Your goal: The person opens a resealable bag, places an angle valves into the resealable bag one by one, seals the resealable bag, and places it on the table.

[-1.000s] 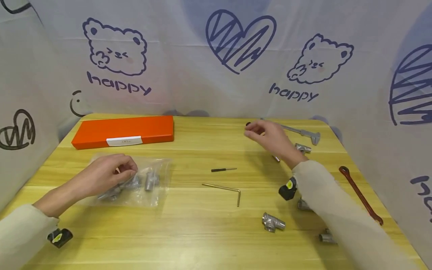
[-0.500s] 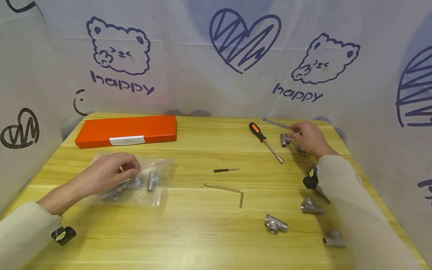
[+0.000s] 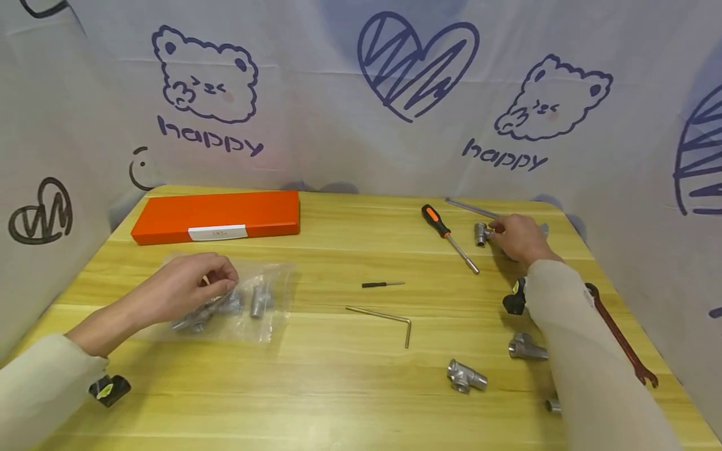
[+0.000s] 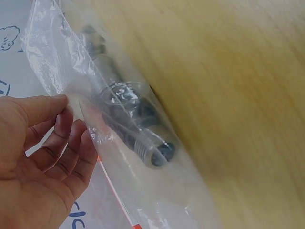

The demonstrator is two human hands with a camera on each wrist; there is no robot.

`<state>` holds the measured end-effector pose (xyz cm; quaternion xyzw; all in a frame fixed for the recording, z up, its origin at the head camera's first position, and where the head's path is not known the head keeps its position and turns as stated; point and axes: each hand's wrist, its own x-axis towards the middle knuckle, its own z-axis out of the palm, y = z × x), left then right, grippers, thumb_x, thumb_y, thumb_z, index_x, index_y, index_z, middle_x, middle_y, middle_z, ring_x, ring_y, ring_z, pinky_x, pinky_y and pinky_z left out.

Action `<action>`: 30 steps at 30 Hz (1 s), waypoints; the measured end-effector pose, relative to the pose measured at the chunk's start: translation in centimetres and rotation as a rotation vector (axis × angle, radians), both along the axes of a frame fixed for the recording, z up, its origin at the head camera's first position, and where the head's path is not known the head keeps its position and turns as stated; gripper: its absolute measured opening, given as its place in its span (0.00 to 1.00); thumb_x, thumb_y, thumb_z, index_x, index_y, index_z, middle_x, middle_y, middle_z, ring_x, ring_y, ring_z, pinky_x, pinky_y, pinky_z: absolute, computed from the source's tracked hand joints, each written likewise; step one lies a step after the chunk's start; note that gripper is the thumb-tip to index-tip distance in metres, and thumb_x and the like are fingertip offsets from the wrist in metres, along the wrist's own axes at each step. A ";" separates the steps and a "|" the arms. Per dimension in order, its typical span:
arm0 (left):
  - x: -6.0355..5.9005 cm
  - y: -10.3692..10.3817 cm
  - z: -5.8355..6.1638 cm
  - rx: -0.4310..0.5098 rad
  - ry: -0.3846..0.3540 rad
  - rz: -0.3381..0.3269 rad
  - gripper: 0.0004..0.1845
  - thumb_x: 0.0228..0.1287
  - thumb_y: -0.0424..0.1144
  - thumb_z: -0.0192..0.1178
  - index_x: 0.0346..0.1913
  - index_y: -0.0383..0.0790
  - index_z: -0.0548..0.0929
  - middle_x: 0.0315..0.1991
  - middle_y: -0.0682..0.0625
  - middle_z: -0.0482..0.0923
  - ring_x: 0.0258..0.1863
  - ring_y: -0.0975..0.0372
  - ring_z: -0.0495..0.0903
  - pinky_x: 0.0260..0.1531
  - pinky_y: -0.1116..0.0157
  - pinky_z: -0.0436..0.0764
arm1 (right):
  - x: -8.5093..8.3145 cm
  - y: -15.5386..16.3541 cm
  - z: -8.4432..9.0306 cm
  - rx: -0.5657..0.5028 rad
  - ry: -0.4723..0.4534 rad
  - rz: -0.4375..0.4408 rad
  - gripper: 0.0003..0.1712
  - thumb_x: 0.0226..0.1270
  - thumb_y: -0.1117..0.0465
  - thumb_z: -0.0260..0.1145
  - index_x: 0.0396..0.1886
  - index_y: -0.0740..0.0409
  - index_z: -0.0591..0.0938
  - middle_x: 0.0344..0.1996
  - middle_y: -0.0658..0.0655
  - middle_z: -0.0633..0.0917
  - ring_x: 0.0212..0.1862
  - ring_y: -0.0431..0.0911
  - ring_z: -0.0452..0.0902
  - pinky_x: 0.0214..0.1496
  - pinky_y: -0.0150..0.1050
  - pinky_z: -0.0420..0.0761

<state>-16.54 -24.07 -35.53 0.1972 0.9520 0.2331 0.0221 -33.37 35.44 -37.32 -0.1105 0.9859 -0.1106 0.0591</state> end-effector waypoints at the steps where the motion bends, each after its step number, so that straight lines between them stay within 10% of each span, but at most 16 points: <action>1: 0.0 0.0 0.0 0.000 0.001 -0.001 0.02 0.77 0.36 0.68 0.46 0.44 0.89 0.37 0.56 0.85 0.36 0.64 0.79 0.41 0.59 0.82 | 0.0 0.0 -0.1 0.000 -0.003 0.000 0.24 0.84 0.62 0.60 0.70 0.74 0.78 0.60 0.78 0.84 0.64 0.76 0.77 0.69 0.74 0.72; 16: 0.1 0.0 0.1 0.001 0.003 -0.002 0.02 0.77 0.36 0.68 0.46 0.44 0.89 0.37 0.56 0.85 0.36 0.64 0.79 0.41 0.60 0.81 | 0.6 -1.8 0.9 -0.049 0.064 0.025 0.25 0.85 0.54 0.61 0.62 0.74 0.79 0.56 0.76 0.86 0.58 0.71 0.82 0.61 0.68 0.79; 30: 0.0 0.1 0.1 0.003 0.000 0.000 0.02 0.77 0.36 0.68 0.45 0.45 0.89 0.37 0.56 0.85 0.36 0.64 0.79 0.41 0.60 0.81 | 6.1 -14.8 2.5 -0.277 0.103 0.273 0.17 0.80 0.53 0.71 0.56 0.61 0.87 0.45 0.58 0.92 0.47 0.51 0.86 0.51 0.51 0.83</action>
